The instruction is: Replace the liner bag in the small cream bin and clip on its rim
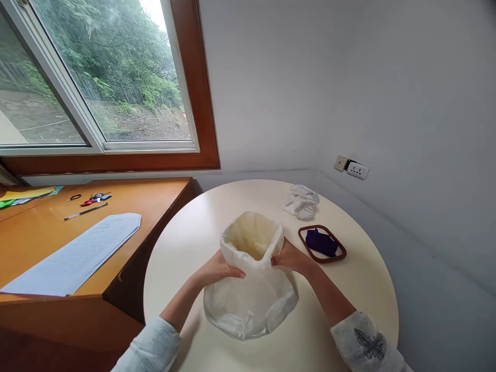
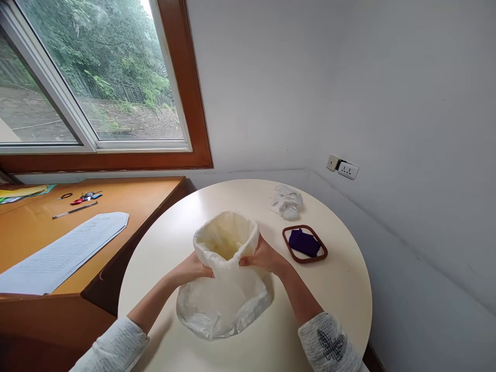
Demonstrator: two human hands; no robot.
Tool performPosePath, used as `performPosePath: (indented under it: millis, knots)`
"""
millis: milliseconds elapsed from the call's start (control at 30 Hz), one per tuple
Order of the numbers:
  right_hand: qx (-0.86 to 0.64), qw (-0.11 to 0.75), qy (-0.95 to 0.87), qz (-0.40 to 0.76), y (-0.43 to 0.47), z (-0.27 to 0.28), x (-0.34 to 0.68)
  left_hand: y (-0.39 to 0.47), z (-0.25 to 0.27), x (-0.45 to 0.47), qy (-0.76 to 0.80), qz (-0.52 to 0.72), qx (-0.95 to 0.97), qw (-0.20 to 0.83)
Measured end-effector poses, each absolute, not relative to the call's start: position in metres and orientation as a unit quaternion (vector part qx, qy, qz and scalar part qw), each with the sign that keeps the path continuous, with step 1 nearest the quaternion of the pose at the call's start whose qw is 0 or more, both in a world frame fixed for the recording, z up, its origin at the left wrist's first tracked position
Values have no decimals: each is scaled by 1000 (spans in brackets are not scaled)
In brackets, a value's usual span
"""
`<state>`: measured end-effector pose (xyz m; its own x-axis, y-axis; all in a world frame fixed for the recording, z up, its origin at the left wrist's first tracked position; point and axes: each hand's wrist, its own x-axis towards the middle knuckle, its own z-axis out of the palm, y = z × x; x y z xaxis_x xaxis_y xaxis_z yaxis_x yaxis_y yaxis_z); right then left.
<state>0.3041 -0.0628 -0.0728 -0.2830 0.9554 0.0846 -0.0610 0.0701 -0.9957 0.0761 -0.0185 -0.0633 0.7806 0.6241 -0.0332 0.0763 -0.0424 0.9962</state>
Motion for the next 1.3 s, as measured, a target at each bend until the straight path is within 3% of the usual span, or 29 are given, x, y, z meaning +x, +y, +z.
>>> performPosePath:
  millis: [133,233,433,533,667,767,1000,1300]
  knots:
    - [-431,449,-580,526,-67,-72,305,-5,-61,71,262,216,737,585]
    - [-470,418,-609,483,-77,-68,315,10,-56,55,321,264,777,473]
    - [-608,447,-583,300,-99,-69,375,6,-24,27,378,334,794,340]
    - [-702,380,-570,194,-110,-79,406,-21,-2,39,354,348,821,282]
    - [-736,272,-599,161,-122,-97,420,-50,2,69,323,256,873,261]
    - [-739,254,-613,121,-124,-110,417,-51,-10,84,330,261,879,225]
    - [-718,365,-592,39,-124,-124,423,-33,-18,87,324,296,873,212]
    - [-682,501,-532,-37,-138,-92,409,-29,-13,76,302,257,890,224]
